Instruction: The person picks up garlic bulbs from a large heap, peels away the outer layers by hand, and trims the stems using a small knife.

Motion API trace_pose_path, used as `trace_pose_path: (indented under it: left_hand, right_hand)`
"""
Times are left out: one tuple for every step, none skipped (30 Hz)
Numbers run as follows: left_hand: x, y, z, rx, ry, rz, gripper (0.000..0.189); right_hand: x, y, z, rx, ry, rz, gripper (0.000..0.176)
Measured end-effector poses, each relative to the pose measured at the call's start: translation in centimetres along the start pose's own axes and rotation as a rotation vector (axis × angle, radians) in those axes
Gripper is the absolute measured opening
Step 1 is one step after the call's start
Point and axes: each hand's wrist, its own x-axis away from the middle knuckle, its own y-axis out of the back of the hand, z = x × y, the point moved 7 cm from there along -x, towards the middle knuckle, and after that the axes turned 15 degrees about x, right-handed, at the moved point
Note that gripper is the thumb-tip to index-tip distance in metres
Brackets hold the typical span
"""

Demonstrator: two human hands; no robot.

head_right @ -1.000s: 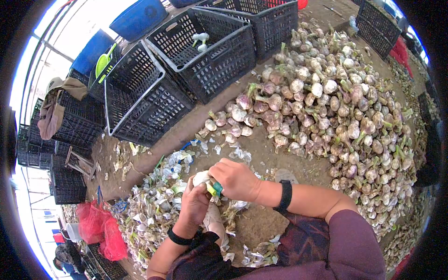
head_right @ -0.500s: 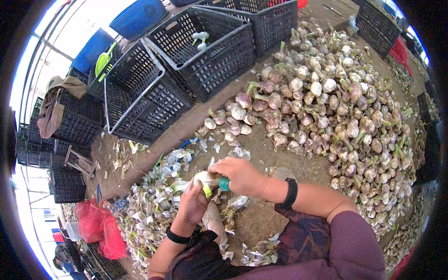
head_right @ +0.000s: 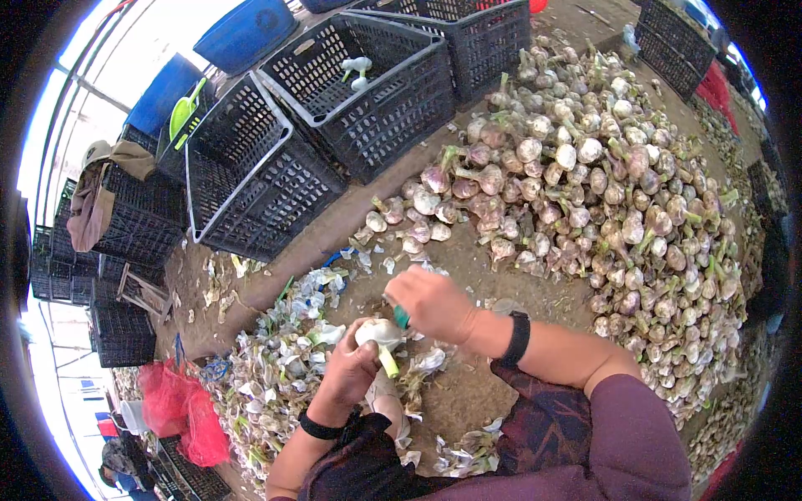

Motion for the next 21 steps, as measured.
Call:
trace_pose_path:
  left_hand:
    - [0.1,-0.2,0.2,0.024,0.035,0.012,0.039]
    - [0.1,0.1,0.1,0.035,0.029,-0.008,0.039]
    - [-0.1,0.5,-0.1,0.044,0.023,-0.029,0.039]
    - [-0.3,1.0,-0.2,0.054,0.016,-0.049,0.039]
    - [-0.7,1.0,-0.2,0.097,-0.038,-0.001,0.056]
    - [-0.8,1.2,-0.1,0.097,-0.045,-0.005,0.049]
    - [-0.9,1.0,-0.2,0.098,-0.053,-0.008,0.042]
    - [-0.9,0.8,-0.3,0.099,-0.061,-0.010,0.036]
    - [-1.0,0.9,-0.2,0.097,-0.071,-0.007,0.037]
    - [-1.0,1.1,-0.1,0.094,-0.081,-0.004,0.037]
    - [-1.0,1.1,-0.1,0.091,-0.091,-0.001,0.038]
    - [-1.0,1.0,-0.2,0.089,-0.099,0.004,0.040]
    - [-0.7,0.7,-0.3,0.088,-0.104,0.009,0.041]
    - [-0.6,0.6,-0.3,0.088,-0.109,0.014,0.043]
    - [-0.6,0.5,-0.3,0.039,-0.103,0.017,0.047]
    - [-0.7,0.6,-0.4,-0.009,-0.097,0.022,0.050]
    - [-0.8,0.7,-0.4,-0.057,-0.092,0.027,0.054]
    - [-0.9,0.7,-0.3,-0.104,-0.103,0.050,0.054]
    - [-1.0,0.6,-0.3,-0.151,-0.115,0.075,0.053]
    - [-1.1,0.4,-0.3,-0.198,-0.128,0.100,0.052]
    - [-1.0,0.3,-0.3,-0.196,-0.119,0.101,0.052]
  right_hand:
    - [-0.1,0.0,-0.9,0.015,-0.036,0.015,0.016]
    - [-0.1,-0.1,-1.5,0.030,-0.072,0.028,0.015]
    - [0.2,-0.7,-2.1,-0.166,-0.139,0.095,0.017]
    - [0.2,-0.4,-1.4,-0.238,-0.095,0.061,0.018]
    - [0.1,0.0,-0.6,-0.311,-0.051,0.026,0.019]
    - [0.1,0.5,0.2,-0.384,-0.006,-0.009,0.019]
    - [-0.1,0.9,1.0,-0.343,0.015,0.003,0.021]
    - [-0.1,0.5,1.2,-0.342,0.020,0.022,0.021]
    - [0.0,0.1,1.2,-0.342,0.023,0.041,0.021]
    - [0.0,-0.2,1.3,-0.342,0.027,0.059,0.021]
    - [-0.1,-0.1,1.3,-0.354,0.019,0.035,0.022]
    - [-0.2,0.1,1.4,-0.367,0.011,0.009,0.023]
    - [-0.2,0.3,1.4,-0.380,0.002,-0.015,0.023]
    - [-0.1,0.1,0.9,-0.443,-0.074,0.025,0.024]
    - [0.0,-0.2,0.4,-0.506,-0.150,0.065,0.024]
    - [0.1,-0.5,-0.1,-0.567,-0.226,0.104,0.025]
    - [0.0,-0.1,-0.1,-0.537,-0.221,0.055,0.023]
    - [0.2,-0.4,-0.7,-0.580,-0.312,0.080,0.021]
    - [0.5,-0.8,-1.2,-0.621,-0.402,0.105,0.020]
    - [0.7,-1.1,-1.7,-0.662,-0.493,0.129,0.018]
    - [0.9,-1.3,-1.8,-0.652,-0.490,0.121,0.017]
